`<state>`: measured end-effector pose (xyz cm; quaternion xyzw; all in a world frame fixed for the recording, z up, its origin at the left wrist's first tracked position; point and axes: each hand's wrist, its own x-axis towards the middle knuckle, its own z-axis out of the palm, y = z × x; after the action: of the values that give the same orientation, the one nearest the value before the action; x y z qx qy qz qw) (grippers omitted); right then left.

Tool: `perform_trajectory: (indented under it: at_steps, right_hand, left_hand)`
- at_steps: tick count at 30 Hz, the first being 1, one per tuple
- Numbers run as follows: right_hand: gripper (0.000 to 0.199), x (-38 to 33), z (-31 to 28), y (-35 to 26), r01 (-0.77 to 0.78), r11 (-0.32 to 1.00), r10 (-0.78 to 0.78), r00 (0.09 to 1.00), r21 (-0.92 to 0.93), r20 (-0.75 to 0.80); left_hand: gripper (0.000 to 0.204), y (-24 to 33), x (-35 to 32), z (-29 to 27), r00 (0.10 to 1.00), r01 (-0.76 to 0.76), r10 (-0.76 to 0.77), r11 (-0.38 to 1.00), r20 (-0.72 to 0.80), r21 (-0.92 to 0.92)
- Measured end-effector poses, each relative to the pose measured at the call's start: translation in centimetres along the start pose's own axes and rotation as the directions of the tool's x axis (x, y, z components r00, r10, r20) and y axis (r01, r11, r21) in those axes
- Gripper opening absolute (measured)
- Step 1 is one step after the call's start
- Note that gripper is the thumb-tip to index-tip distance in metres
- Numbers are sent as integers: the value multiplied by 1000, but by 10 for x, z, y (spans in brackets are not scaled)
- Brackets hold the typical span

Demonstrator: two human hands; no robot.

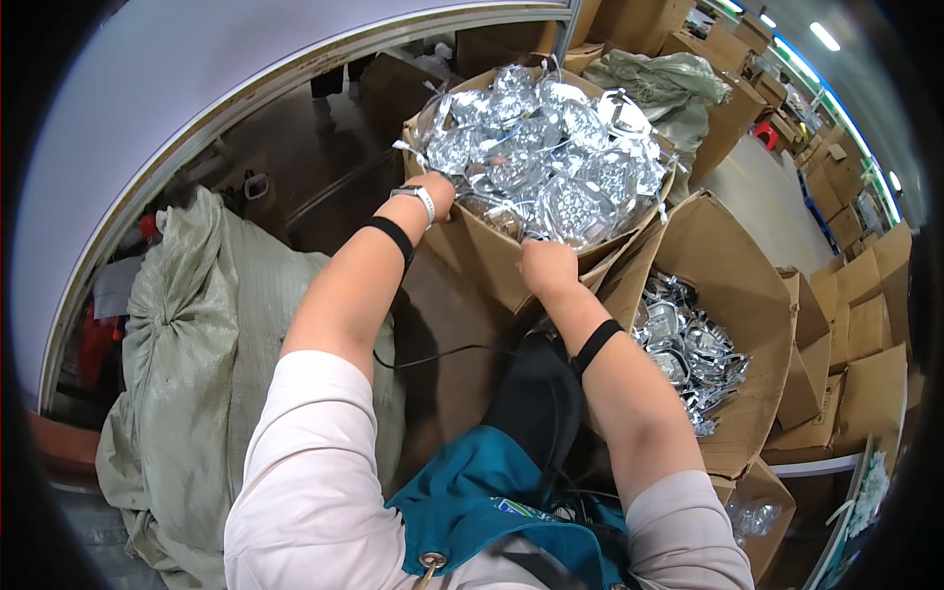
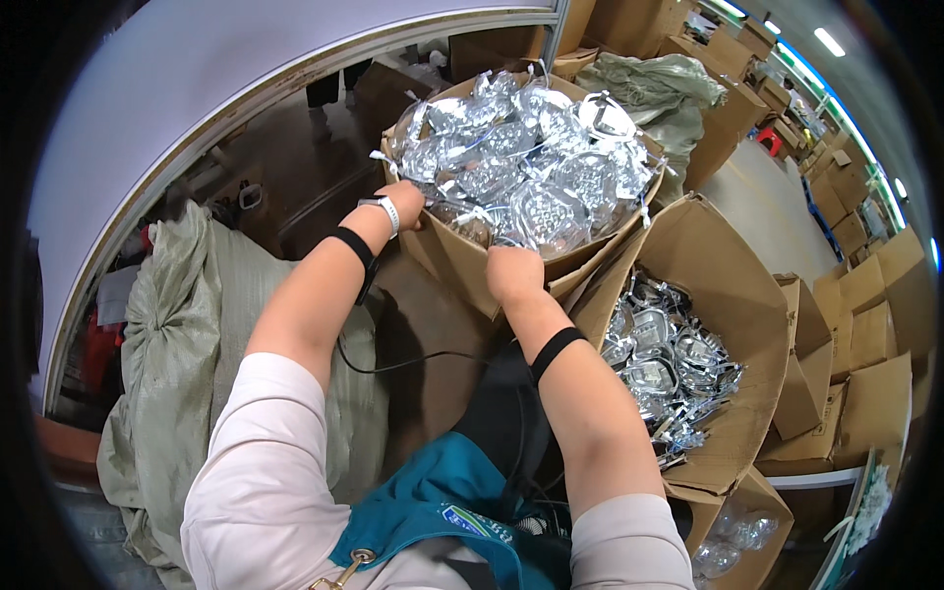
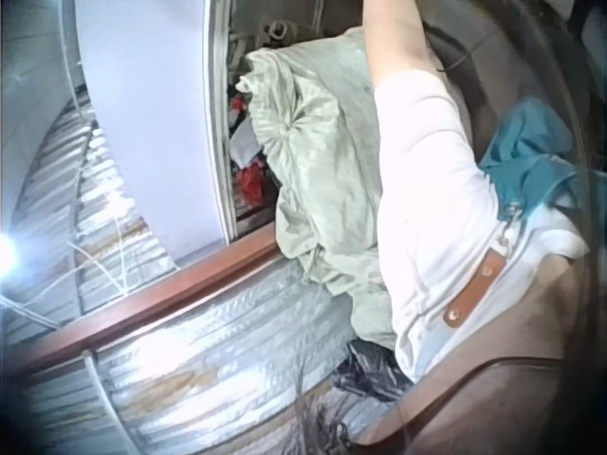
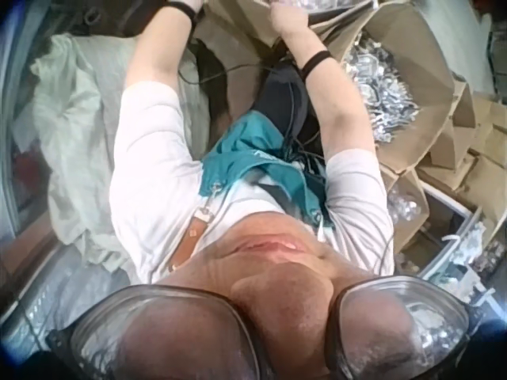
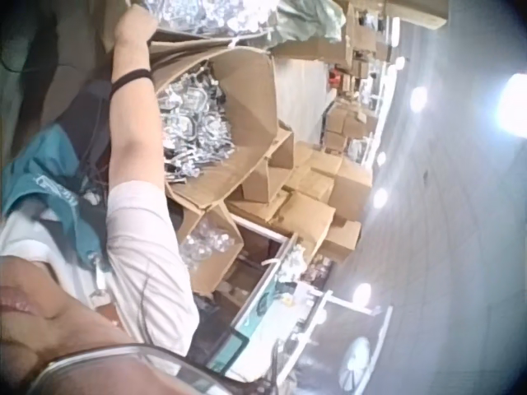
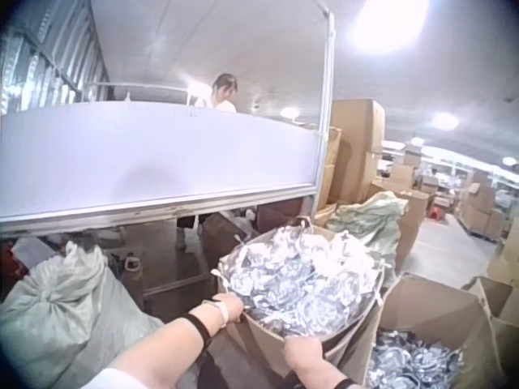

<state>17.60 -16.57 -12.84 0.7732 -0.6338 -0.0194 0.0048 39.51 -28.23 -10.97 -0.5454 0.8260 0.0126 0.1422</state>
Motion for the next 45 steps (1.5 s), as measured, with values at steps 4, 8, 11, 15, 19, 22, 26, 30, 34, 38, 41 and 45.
perform_trajectory:
  at_steps: [4, 8, 11, 15, 19, 22, 26, 30, 34, 38, 41, 45]
  right_hand:
    - [17, -19, 0, 2, 26, 1000, -25, 995, 10, -94]
    - [17, -47, 0, -6, 37, 997, -32, 997, 64, -75]
    - [17, -70, -2, -31, 80, 993, -76, 996, 90, -45]
    - [16, -99, -9, -66, 153, 978, -154, 988, 140, -4]
    - [14, -105, -7, -77, 147, 975, -147, 989, 166, -12]
    - [14, -104, -14, -70, 188, 966, -161, 975, 180, -153]
    - [50, -147, -21, -48, 363, 855, -193, 886, 372, -422]
    - [70, -253, -89, 35, 287, 912, -204, 937, 293, -284]
    - [76, -347, -70, 144, -195, 976, 189, 980, 97, 63]
    - [53, -398, -9, 191, -423, 903, 372, 854, 71, 363]
    - [41, -404, 9, 186, -480, 876, 437, 829, 42, 350]
    - [37, -417, 15, 181, -461, 885, 439, 871, 58, 219]
  left_hand:
    - [36, 6, -11, 0, 999, -51, 51, 999, -4, 15]
    - [32, 10, -51, 3, 993, -92, 93, 996, -78, 15]
    - [28, -4, -86, 15, 981, -148, 150, 989, -126, 28]
    - [27, -16, -132, 21, 980, -164, 163, 986, -115, 0]
    - [32, -21, -153, 40, 963, -167, 120, 969, -242, -182]
    - [30, -12, -148, 55, 832, -258, 108, 944, -545, -207]
    - [32, 30, -157, 74, 739, -174, -112, 921, -664, -348]
    - [24, 103, -231, 82, 677, -332, -385, 602, -628, -727]
    - [37, 185, -260, 84, 899, -329, -57, 568, -435, -754]
    - [51, 259, -259, 84, 951, -259, 147, 861, -274, -438]
    - [32, 261, -247, 105, 910, -354, 208, 840, -358, -411]
    - [24, 263, -271, 96, 847, -509, 363, 765, -389, -394]
